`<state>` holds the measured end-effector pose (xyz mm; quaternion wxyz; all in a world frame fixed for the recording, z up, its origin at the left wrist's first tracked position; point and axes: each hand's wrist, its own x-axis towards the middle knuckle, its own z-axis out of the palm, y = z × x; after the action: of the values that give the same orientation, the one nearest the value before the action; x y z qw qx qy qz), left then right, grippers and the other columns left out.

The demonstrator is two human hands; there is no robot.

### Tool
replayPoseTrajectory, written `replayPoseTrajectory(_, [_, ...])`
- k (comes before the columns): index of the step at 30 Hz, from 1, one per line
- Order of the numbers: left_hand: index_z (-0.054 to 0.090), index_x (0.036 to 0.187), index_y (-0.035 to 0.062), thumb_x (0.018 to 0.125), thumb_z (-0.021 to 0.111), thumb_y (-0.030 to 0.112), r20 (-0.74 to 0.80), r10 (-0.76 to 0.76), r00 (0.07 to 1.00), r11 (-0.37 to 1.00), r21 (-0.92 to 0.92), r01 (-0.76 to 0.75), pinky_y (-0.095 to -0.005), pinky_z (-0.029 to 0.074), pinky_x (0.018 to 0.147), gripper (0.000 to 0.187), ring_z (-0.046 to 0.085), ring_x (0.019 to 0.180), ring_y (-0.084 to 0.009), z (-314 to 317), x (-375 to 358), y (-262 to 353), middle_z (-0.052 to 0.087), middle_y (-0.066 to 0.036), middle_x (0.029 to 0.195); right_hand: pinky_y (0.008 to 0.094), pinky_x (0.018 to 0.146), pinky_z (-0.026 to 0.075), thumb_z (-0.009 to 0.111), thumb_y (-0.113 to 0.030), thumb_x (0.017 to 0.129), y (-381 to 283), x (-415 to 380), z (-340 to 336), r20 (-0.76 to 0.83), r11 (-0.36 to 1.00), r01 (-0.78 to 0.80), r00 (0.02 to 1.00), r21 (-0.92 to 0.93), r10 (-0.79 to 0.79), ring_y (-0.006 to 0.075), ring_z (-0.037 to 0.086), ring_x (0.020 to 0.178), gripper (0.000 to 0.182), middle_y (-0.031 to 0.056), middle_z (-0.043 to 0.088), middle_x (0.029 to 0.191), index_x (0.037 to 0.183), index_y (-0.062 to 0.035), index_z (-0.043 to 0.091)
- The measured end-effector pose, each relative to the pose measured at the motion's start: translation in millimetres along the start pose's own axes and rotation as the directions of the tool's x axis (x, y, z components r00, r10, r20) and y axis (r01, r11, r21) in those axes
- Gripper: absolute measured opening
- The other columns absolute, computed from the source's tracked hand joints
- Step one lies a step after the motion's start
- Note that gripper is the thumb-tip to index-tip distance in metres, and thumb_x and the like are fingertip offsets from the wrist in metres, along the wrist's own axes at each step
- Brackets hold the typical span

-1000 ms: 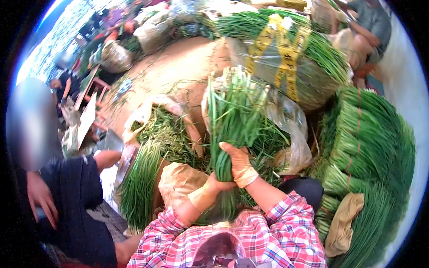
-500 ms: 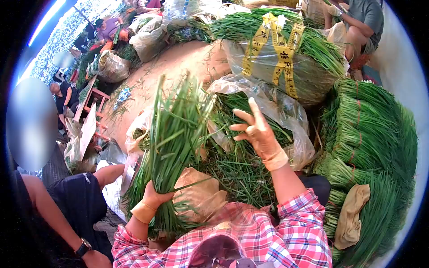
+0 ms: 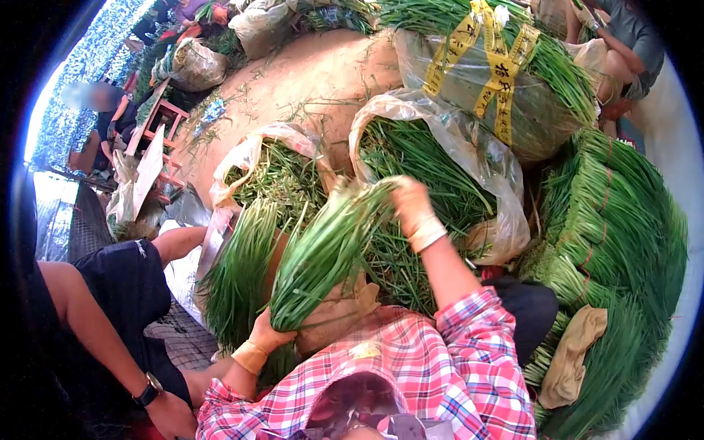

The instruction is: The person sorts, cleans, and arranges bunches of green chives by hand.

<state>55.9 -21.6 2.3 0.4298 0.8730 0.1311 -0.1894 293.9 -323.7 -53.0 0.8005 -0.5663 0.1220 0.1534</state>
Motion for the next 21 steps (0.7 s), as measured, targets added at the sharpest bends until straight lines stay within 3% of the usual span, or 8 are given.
replayPoseTrajectory(1, [0.051, 0.115, 0.0026, 0.06, 0.077, 0.02, 0.028, 0.004, 1.0, 1.0, 0.016, -0.004, -0.0314, 0.045, 0.086, 0.064, 0.059, 0.097, -0.0188, -2.2, -0.5, 4.9, 0.062, -0.01, 0.105, 0.0264, 0.05, 0.037, 0.047, -0.006, 0.085, -25.1, 4.7, -9.0, -0.194, 0.964, -0.11, 0.968, 0.243, 0.159, 0.0108, 0.041, 0.056, 0.018, -0.0034, 0.047, 0.064, 0.091, -0.0098, 0.064])
replayPoseTrajectory(2, [0.054, 0.112, 0.0029, 0.061, 0.077, 0.023, 0.056, 0.006, 0.998, 1.0, 0.028, -0.007, -0.032, 0.046, 0.083, 0.06, 0.06, 0.095, -0.0202, -2.3, -2.1, 6.9, 0.063, -0.012, 0.102, 0.0278, 0.05, 0.037, 0.059, -0.018, 0.083, -33.1, 14.6, -28.3, -0.376, 0.872, 0.018, 0.906, 0.49, 0.192, 0.0104, 0.043, 0.056, 0.011, -0.003, 0.048, 0.065, 0.091, -0.0116, 0.063])
replayPoseTrajectory(4, [0.055, 0.109, 0.0016, 0.06, 0.077, 0.017, 0.01, 0.09, 0.996, 0.996, 0.005, -0.09, -0.0322, 0.049, 0.077, 0.057, 0.062, 0.087, -0.0203, -2.4, 0.2, -18.6, 0.064, -0.011, 0.097, 0.0297, 0.053, 0.038, 0.069, -0.03, 0.078, -45.8, 27.3, -95.9, -0.348, 0.862, 0.219, 0.936, 0.458, -0.054, 0.0111, 0.046, 0.059, 0.025, -0.0023, 0.049, 0.067, 0.093, -0.0115, 0.062])
replayPoseTrajectory(7, [0.056, 0.102, -0.0002, 0.057, 0.076, 0.0, 0.289, -0.183, 0.94, 0.793, -0.522, 0.315, -0.0334, 0.051, 0.057, 0.049, 0.062, 0.063, -0.0213, -8.0, 5.1, -26.0, 0.063, -0.009, 0.08, 0.027, 0.049, 0.037, 0.072, -0.031, 0.076, -47.9, 6.2, -125.6, -0.502, 0.895, 0.219, 0.865, 0.388, 0.007, 0.011, 0.048, 0.06, 0.031, -0.0019, 0.051, 0.069, 0.096, -0.0097, 0.062])
replayPoseTrajectory(14, [0.057, 0.098, -0.0023, 0.059, 0.071, -0.003, 0.444, -0.112, 0.889, 0.776, -0.519, 0.357, -0.0336, 0.051, 0.056, 0.04, 0.061, 0.06, -0.0223, -19.9, 9.2, -38.5, 0.062, -0.012, 0.075, 0.0287, 0.037, 0.032, 0.054, -0.029, 0.09, -6.3, -4.3, -239.1, -0.603, 0.7, 0.465, 0.796, 0.543, -0.061, 0.012, 0.036, 0.04, 0.021, -0.0027, 0.041, 0.05, 0.086, -0.0095, 0.06])
replayPoseTrajectory(16, [0.058, 0.096, -0.0025, 0.059, 0.069, -0.004, 0.474, -0.109, 0.874, 0.738, -0.55, 0.39, -0.0337, 0.051, 0.056, 0.039, 0.061, 0.06, -0.023, -21.6, 9.1, -48.1, 0.062, -0.012, 0.075, 0.0257, 0.038, 0.032, 0.048, -0.028, 0.094, -21.1, -12.9, -240.5, -0.696, 0.722, 0.455, 0.716, 0.522, 0.052, 0.0111, 0.036, 0.041, 0.028, -0.0012, 0.04, 0.05, 0.073, -0.0098, 0.05])
replayPoseTrajectory(19, [0.059, 0.094, -0.0036, 0.059, 0.067, -0.002, 0.501, -0.1, 0.86, 0.676, -0.6, 0.428, -0.0336, 0.05, 0.056, 0.036, 0.061, 0.06, -0.0241, -21.8, 9.7, -46.7, 0.062, -0.013, 0.075, 0.0256, 0.043, 0.037, 0.045, -0.024, 0.095, -5.6, -5.8, -247.1, -0.822, 0.731, 0.507, 0.555, 0.456, 0.127, 0.0107, 0.04, 0.049, 0.025, 0.0006, 0.044, 0.059, 0.079, -0.0071, 0.054])
replayPoseTrajectory(21, [0.059, 0.092, -0.0044, 0.059, 0.066, -0.001, 0.501, -0.106, 0.859, 0.65, -0.619, 0.441, -0.0334, 0.05, 0.056, 0.035, 0.061, 0.06, -0.0245, -21.8, 6.8, -47.9, 0.062, -0.014, 0.074, 0.026, 0.045, 0.038, 0.045, -0.025, 0.095, 21.0, 1.8, -297.2, -0.825, 0.698, 0.56, 0.56, 0.447, 0.079, 0.0108, 0.041, 0.051, 0.024, 0.0006, 0.044, 0.06, 0.083, -0.0074, 0.055])
